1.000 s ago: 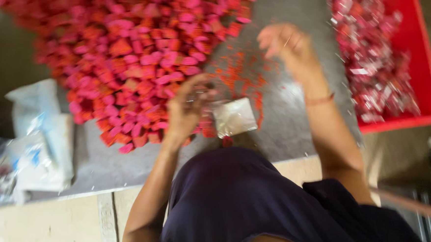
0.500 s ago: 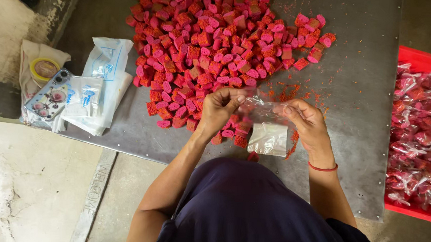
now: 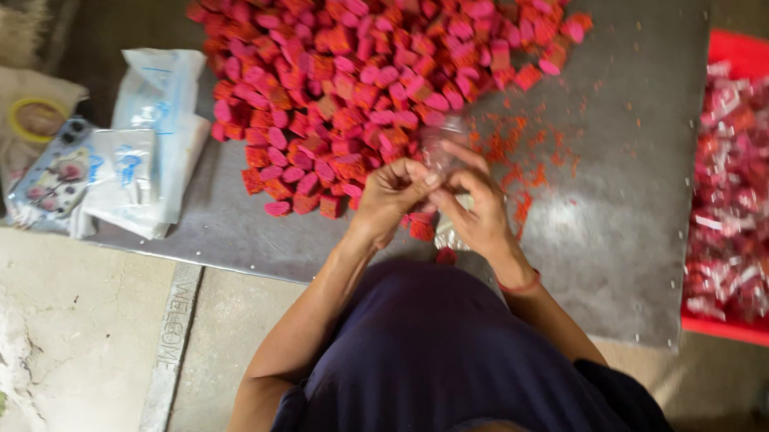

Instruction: The person places small red items one by one into small plastic bags by hand and sets the filled bags into a red container.

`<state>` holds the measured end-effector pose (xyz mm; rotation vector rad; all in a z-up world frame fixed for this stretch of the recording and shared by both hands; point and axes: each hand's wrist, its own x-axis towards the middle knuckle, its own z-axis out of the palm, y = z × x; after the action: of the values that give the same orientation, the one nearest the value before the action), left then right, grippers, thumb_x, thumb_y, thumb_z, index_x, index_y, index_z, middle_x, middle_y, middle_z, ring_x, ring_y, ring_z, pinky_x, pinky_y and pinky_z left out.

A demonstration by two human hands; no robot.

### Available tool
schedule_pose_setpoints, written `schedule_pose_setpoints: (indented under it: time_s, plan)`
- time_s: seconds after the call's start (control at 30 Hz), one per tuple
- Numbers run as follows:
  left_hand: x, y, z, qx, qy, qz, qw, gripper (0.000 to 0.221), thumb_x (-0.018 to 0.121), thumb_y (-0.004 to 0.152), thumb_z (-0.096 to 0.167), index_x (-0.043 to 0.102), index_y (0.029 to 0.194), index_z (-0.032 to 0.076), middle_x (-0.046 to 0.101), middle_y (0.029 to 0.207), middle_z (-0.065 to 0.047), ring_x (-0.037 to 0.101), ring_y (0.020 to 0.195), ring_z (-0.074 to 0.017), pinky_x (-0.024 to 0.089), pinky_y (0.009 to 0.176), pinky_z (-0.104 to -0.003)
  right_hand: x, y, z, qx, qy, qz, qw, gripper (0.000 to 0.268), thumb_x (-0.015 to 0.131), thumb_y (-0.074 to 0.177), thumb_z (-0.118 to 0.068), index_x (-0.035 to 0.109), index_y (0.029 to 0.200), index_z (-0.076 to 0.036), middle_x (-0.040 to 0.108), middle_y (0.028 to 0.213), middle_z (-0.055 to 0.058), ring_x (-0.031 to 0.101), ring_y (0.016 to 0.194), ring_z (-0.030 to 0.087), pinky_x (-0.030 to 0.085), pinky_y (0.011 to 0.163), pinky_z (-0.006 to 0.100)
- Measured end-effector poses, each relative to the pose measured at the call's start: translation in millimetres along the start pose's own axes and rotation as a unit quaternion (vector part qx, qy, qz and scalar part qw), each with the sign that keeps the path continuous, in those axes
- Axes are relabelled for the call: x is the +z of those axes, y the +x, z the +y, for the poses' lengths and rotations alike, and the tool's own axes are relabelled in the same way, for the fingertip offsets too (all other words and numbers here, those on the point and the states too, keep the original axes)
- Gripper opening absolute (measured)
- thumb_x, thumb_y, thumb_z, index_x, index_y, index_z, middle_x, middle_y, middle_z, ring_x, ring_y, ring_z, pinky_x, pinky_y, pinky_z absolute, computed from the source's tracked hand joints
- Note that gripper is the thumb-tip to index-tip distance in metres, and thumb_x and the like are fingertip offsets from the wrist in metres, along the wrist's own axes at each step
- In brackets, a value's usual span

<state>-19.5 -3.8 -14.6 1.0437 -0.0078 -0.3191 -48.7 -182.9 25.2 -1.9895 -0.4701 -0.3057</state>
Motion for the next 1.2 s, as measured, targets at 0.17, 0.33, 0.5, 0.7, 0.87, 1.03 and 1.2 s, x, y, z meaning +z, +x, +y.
schedule_pose_setpoints:
  time_s: [0.17,0.33,0.5,0.7,0.87,1.03,1.2]
  plan:
    - [-5.3,-10.4,14.7,0.013,-0.041,-0.016,0.999,0.019,0.071,0.092,-0.002,0.065,0.108,0.004,0.074,0.091,-0.006,0.070,0.082,-0.0112,0.057,0.074,-0.024,18.5,-24.2,63.2,0.086,0.083,0.051,0.992,0.003,0.063,0.099,-0.001,0.064,0.096,-0.001,0.067,0.141,0.011,0.065,0.111,0.015,0.055,0.091,0.028]
    - [-12.0,-12.1,21.3,0.092,0.020,-0.001,0.996,0.007,0.065,0.105,-0.003,0.067,0.110,0.001,0.071,0.099,-0.006,0.064,0.085,-0.0112,0.054,0.076,-0.026,14.8,-18.8,137.0,0.200,0.210,-0.014,0.957,0.017,0.068,0.102,-0.010,0.066,0.117,-0.002,0.063,0.130,0.011,0.065,0.110,0.015,0.059,0.092,0.030]
    - [-26.1,-11.1,33.2,0.187,0.379,0.078,0.903,0.024,0.058,0.098,-0.009,0.072,0.114,0.002,0.069,0.105,-0.008,0.065,0.079,-0.0127,0.054,0.070,-0.028,-62.1,71.2,238.6,0.135,-0.088,0.052,0.986,0.065,0.086,0.092,-0.029,0.054,0.143,-0.003,0.060,0.142,0.016,0.057,0.131,0.029,0.048,0.109,0.040]
    - [-35.0,-6.5,20.2,0.131,0.441,0.160,0.874,0.040,0.058,0.089,-0.010,0.072,0.123,0.004,0.065,0.094,-0.013,0.066,0.073,-0.0205,0.055,0.066,-0.031,-125.2,211.3,321.2,0.363,-0.315,0.026,0.876,0.097,0.086,0.077,-0.055,0.038,0.158,-0.032,0.031,0.161,0.016,0.028,0.148,0.042,0.033,0.113,0.063]
    - [-28.5,6.6,9.5,0.240,0.441,0.149,0.852,0.032,0.062,0.088,-0.008,0.070,0.117,0.001,0.069,0.110,-0.016,0.069,0.097,-0.0274,0.056,0.079,-0.034,-116.5,268.8,338.7,0.415,-0.291,-0.026,0.861,0.109,0.082,0.070,-0.069,0.028,0.161,-0.040,0.011,0.169,0.019,0.009,0.154,0.045,0.023,0.109,0.077]
    - [-18.9,10.0,2.9,0.107,0.403,0.110,0.902,0.031,0.062,0.089,-0.006,0.075,0.115,0.004,0.067,0.097,-0.015,0.066,0.082,-0.0264,0.053,0.070,-0.035,-86.4,258.4,355.7,0.426,-0.362,-0.039,0.828,0.054,0.062,0.088,-0.063,0.066,0.134,-0.036,0.037,0.157,0.008,0.031,0.146,0.042,0.013,0.112,0.080]
    - [-21.0,3.0,-11.8,0.103,0.407,0.092,0.903,0.030,0.064,0.090,-0.003,0.073,0.118,0.005,0.070,0.104,-0.015,0.068,0.088,-0.0281,0.055,0.076,-0.035,-78.5,182.4,362.7,0.310,-0.455,0.077,0.831,0.047,0.061,0.100,-0.061,0.069,0.124,-0.021,0.053,0.132,0.014,0.045,0.121,0.044,0.029,0.095,0.062]
